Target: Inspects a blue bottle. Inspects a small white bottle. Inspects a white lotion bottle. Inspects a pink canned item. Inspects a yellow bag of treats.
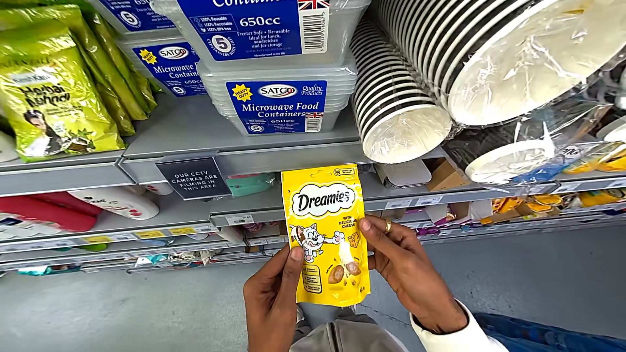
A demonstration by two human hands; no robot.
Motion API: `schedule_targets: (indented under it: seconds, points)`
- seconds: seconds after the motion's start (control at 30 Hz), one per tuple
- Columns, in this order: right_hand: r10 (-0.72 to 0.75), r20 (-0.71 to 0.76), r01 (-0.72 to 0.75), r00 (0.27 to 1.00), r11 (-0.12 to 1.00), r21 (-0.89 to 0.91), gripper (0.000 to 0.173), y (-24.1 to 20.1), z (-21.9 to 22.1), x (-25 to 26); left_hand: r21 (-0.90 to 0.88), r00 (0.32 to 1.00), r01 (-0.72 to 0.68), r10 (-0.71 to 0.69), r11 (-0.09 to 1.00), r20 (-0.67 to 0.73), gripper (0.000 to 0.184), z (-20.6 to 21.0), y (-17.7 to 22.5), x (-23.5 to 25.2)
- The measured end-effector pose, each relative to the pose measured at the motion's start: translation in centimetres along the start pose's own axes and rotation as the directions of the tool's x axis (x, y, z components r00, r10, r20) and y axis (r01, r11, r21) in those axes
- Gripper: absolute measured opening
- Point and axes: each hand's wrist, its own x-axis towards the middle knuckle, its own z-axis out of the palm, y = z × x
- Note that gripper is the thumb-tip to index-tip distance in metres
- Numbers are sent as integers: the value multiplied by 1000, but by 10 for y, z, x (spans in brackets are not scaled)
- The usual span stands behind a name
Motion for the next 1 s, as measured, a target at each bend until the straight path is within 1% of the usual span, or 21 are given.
schedule_targets:
  seconds: [0.13,0.2,0.23,0.3,0.37,0.43,0.5,0.57,0.67,0.73,0.8,0.87,0.93,1.0]
  points:
    - [-15,-23,14,1000,998,-55,27,3,-1,1,18,1000,14,-14,1000,3,22,0,-1,0]
    - [-21,-25,18,999,993,-119,26,6,-3,1,53,999,49,-50,997,15,20,-4,-2,1]
    - [-7,-3,7,1000,989,-145,26,8,-5,2,68,997,72,-74,995,23,20,-8,-4,1]
    - [59,47,-48,997,976,-213,25,11,-7,2,104,993,105,-109,989,38,18,-17,-11,2]
    - [155,87,-124,984,950,-287,26,17,-10,2,153,986,137,-149,979,73,17,-29,-23,0]
    - [247,75,-207,966,914,-349,29,23,-15,3,216,965,207,-235,954,113,19,-44,-38,-4]
    - [279,18,-244,960,867,-435,37,28,-23,5,324,926,297,-354,898,133,19,-64,-58,-9]
    - [240,-45,-231,970,842,-488,42,31,-32,5,423,878,378,-464,824,119,19,-84,-86,-15]
    - [185,-104,-212,977,855,-474,41,28,-38,3,547,817,464,-575,697,40,21,-103,-140,-18]
    - [172,-108,-203,979,863,-463,41,27,-37,2,638,805,440,-593,632,31,25,-106,-174,-12]
    - [178,-93,-201,980,860,-469,42,26,-35,0,728,823,364,-567,581,42,29,-103,-197,1]
    - [172,-77,-188,982,860,-475,44,25,-33,-3,784,832,331,-555,526,21,32,-95,-206,20]
    - [167,-67,-179,984,859,-480,43,25,-33,-7,827,822,332,-570,453,-18,33,-87,-210,40]
    - [155,-61,-165,986,856,-490,43,26,-33,-10,842,835,319,-549,434,-34,32,-84,-221,56]
